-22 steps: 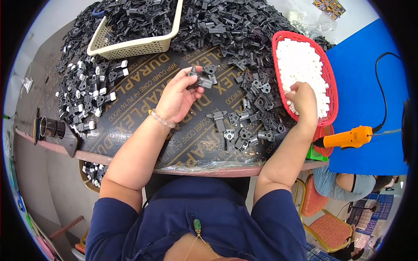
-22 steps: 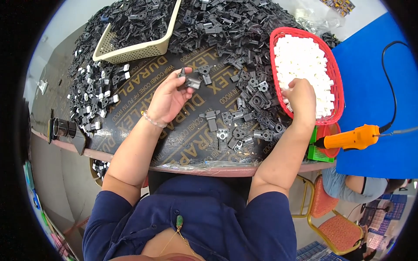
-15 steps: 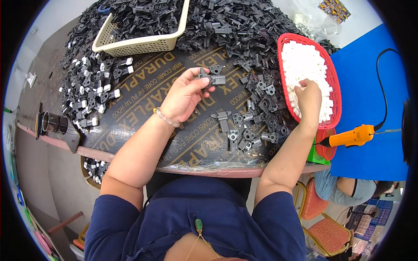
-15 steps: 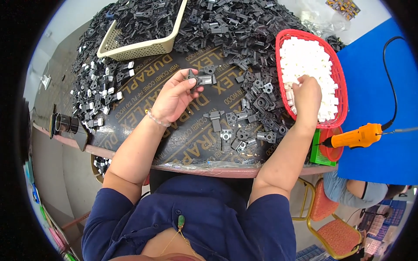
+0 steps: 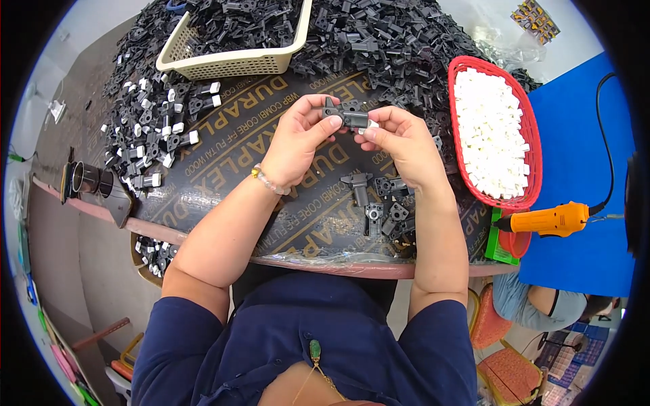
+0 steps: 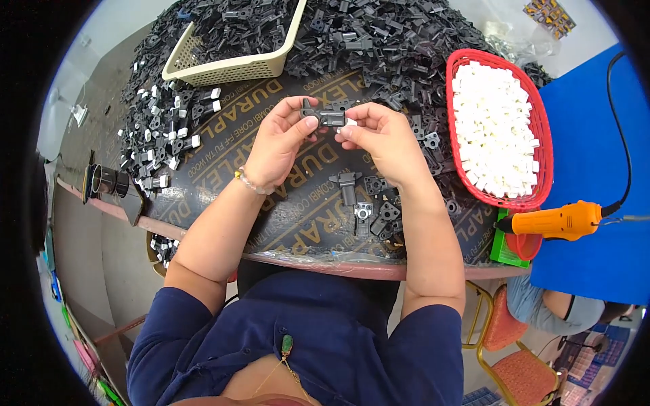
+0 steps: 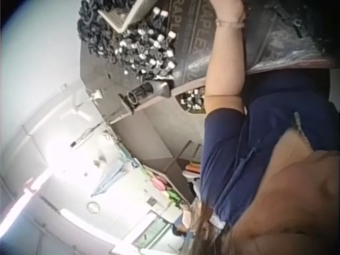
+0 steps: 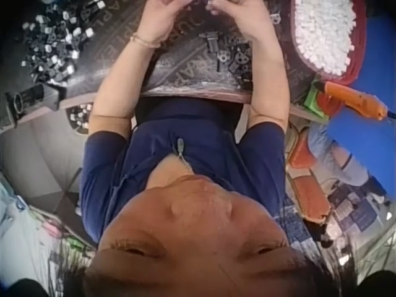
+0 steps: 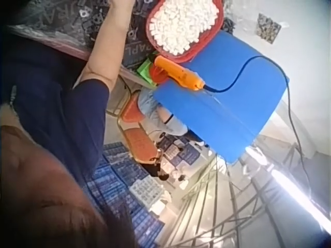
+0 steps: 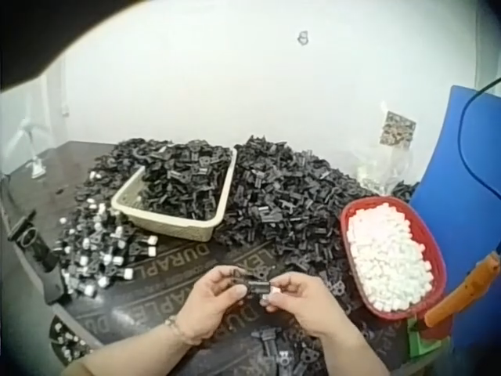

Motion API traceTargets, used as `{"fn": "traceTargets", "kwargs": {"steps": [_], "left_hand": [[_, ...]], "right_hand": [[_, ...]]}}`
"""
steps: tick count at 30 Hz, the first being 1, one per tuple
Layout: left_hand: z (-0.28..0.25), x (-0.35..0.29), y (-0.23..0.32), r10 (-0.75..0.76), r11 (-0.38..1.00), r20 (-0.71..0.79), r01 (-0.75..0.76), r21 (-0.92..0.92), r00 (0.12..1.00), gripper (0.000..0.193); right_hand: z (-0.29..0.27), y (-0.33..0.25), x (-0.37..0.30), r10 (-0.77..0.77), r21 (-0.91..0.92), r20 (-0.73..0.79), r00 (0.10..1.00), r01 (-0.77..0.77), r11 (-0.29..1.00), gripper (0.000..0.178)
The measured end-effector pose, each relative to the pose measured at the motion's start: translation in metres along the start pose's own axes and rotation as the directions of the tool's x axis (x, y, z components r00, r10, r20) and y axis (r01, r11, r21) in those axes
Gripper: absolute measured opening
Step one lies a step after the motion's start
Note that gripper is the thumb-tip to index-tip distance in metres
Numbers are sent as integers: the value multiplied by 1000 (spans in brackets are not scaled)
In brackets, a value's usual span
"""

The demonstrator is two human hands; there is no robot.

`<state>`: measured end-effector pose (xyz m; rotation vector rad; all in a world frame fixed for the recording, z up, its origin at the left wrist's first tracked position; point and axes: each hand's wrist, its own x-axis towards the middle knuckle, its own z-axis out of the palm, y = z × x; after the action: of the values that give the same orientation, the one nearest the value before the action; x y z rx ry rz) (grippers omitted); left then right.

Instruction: Assembling small plastic toy components by hand at a workbench.

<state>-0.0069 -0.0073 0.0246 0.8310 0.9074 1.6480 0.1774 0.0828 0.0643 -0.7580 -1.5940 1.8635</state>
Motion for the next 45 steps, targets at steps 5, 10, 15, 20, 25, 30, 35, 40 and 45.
{"fn": "traceTargets", "kwargs": {"steps": [5, 10, 15, 20, 25, 30, 35, 40, 45], "left_hand": [[-1, 0, 2, 32, 988, 2, -31, 152, 1000, 32], [-4, -2, 2, 134, 947, 48, -142, 288, 990, 31], [1, -4, 9, -48, 950, 234, 116, -291, 971, 65], [9, -7, 0, -120, 890, 155, 176, -422, 981, 58], [-18, 7, -5, -346, 806, -77, 255, -533, 935, 52], [-30, 21, -36, -462, 741, -142, 293, -604, 875, 45], [-42, 17, -34, -465, 714, -6, 372, -593, 885, 41], [-50, 15, -37, -241, 801, -8, 195, -566, 970, 41], [-30, 18, -32, -163, 914, -275, 41, -403, 948, 36]], "right_hand": [[-3, 4, 4, 2, -34, -25, 1000, -2, 999, 25], [3, 4, 0, -87, -274, -58, 994, 68, 959, 24], [6, 8, 1, -197, 95, 159, 968, 184, 978, 88], [29, 0, -4, -388, -100, 114, 914, 399, 911, 90], [86, -38, -15, -294, -560, 326, 899, 434, 706, 79], [153, -27, 20, -140, -466, 752, 644, 671, 577, 71], [225, -17, 78, -546, -430, 655, 522, 852, 298, 112], [206, -40, 89, -510, -579, 556, 657, 746, 330, 74], [74, -22, 75, -208, -973, 228, 951, 216, -79, 49]]}}
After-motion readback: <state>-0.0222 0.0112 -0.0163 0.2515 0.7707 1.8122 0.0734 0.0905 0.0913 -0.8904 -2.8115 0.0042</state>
